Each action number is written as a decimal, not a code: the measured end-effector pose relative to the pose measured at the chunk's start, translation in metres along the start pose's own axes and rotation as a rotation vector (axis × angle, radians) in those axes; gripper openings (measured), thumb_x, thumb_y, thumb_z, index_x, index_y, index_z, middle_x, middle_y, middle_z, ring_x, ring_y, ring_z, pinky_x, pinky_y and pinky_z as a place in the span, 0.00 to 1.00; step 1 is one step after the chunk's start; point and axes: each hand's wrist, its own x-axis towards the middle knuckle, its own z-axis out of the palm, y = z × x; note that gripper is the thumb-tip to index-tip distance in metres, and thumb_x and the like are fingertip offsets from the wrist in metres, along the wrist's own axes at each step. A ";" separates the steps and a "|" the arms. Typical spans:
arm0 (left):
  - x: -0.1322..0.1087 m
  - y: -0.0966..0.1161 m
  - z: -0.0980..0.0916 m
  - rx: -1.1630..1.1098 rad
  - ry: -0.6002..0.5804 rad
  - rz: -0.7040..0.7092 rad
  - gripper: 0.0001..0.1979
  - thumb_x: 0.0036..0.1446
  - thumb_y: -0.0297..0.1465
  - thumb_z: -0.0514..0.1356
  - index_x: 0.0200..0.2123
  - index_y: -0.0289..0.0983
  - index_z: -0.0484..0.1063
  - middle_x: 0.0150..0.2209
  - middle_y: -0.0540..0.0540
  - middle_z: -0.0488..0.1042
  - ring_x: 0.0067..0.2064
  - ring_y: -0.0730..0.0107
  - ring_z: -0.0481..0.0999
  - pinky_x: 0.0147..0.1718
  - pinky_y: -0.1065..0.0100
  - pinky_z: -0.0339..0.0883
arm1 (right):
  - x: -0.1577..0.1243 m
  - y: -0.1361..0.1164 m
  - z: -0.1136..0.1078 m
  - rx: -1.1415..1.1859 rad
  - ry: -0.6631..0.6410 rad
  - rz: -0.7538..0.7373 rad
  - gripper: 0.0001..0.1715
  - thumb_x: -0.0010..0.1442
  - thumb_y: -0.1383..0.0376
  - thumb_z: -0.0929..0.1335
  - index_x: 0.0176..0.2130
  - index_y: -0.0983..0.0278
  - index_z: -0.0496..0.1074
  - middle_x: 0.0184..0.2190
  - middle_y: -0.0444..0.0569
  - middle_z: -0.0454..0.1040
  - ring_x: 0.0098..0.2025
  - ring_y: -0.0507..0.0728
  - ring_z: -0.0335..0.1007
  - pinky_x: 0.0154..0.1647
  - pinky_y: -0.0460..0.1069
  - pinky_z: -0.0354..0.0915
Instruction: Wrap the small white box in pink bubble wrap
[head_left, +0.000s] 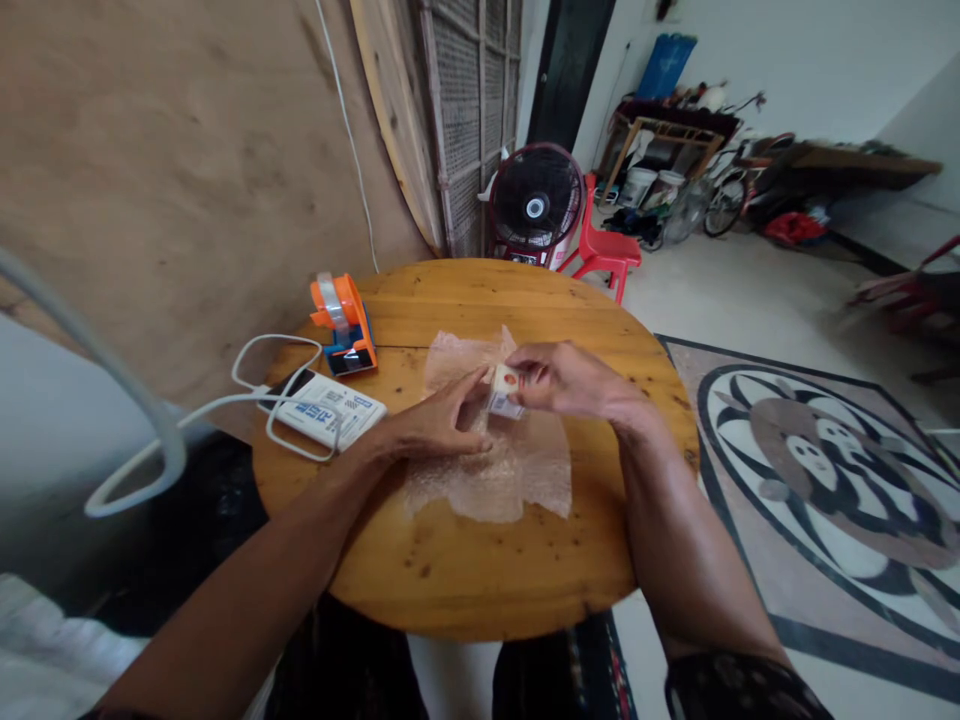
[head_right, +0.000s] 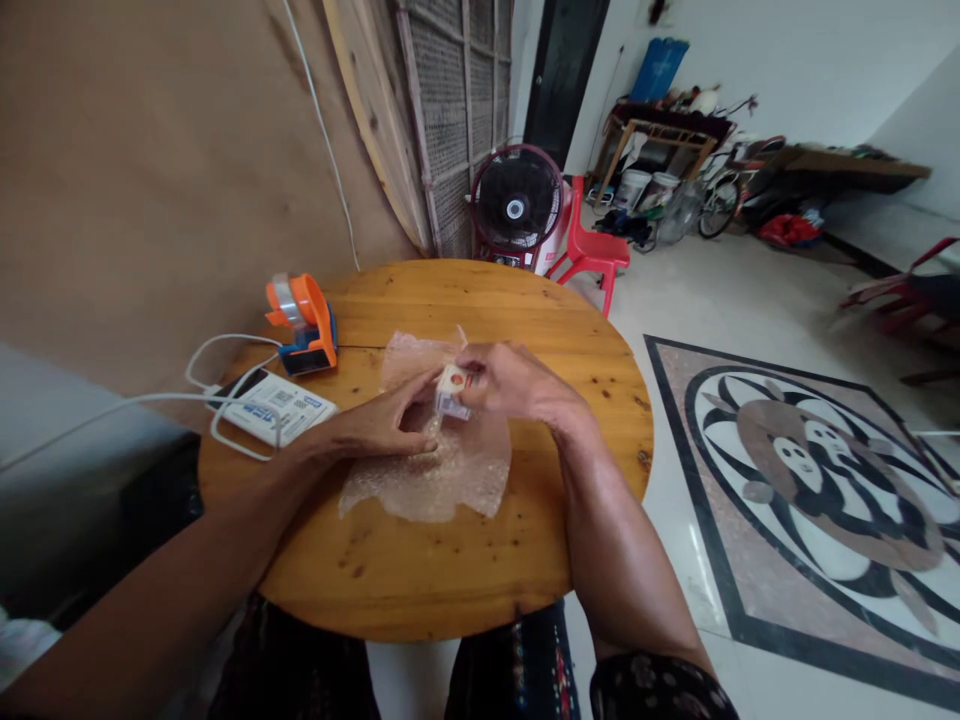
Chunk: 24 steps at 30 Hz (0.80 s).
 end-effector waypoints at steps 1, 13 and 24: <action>-0.001 0.000 0.000 0.045 0.002 -0.019 0.50 0.47 0.36 0.65 0.69 0.39 0.43 0.67 0.38 0.57 0.66 0.50 0.59 0.63 0.49 0.55 | -0.001 0.005 -0.006 0.040 0.067 0.025 0.17 0.52 0.60 0.71 0.42 0.64 0.76 0.30 0.44 0.76 0.30 0.52 0.69 0.32 0.46 0.61; 0.000 0.002 0.001 0.476 -0.068 0.036 0.45 0.47 0.47 0.66 0.65 0.37 0.57 0.67 0.38 0.56 0.68 0.47 0.52 0.66 0.49 0.45 | -0.015 0.066 -0.035 -0.382 0.175 0.473 0.20 0.49 0.63 0.72 0.43 0.63 0.76 0.40 0.54 0.79 0.41 0.64 0.74 0.43 0.57 0.68; 0.000 -0.002 0.001 0.513 -0.047 0.134 0.39 0.50 0.49 0.65 0.62 0.37 0.63 0.64 0.38 0.62 0.65 0.47 0.59 0.64 0.48 0.52 | -0.011 -0.031 0.012 0.215 0.068 -0.269 0.13 0.62 0.62 0.67 0.45 0.64 0.74 0.41 0.48 0.78 0.44 0.56 0.74 0.48 0.53 0.68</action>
